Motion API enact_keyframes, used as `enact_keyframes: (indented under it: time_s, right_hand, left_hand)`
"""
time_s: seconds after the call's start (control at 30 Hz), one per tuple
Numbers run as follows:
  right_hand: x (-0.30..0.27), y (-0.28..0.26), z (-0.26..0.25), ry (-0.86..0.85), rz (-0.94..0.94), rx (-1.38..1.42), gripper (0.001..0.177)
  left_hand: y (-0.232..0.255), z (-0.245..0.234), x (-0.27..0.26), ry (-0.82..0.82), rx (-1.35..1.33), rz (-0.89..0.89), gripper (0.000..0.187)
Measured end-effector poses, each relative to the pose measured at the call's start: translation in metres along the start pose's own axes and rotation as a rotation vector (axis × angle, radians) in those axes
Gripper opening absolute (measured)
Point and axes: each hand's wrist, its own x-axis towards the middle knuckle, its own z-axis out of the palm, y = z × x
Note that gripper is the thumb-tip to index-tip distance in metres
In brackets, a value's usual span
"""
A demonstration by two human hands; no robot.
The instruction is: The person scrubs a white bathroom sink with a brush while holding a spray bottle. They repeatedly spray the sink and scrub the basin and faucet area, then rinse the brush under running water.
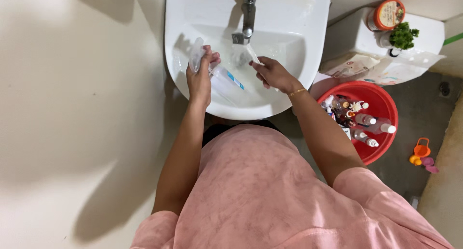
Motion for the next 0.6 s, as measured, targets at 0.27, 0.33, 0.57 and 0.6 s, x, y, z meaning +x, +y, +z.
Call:
enact_keyframes:
  time_s: [0.27,0.33,0.57,0.6]
  right_hand:
    - [-0.023,0.000,-0.010,0.062,0.055,-0.150,0.041]
    - [-0.039,0.005,-0.017,0.069,0.054,-0.261,0.041]
    - [-0.016,0.010,-0.019,0.118,-0.071,-0.320,0.040]
    - [-0.003,0.007,-0.016,0.115,-0.085,-0.360,0.039]
  left_hand:
    - [0.009,-0.001,-0.030,0.017,0.201,0.230,0.036]
    - [0.011,-0.004,-0.034,0.009,0.182,0.253,0.033]
    - [0.011,-0.011,-0.039,-0.007,0.152,0.334,0.028]
    - [0.011,-0.013,-0.040,-0.007,0.141,0.338,0.027]
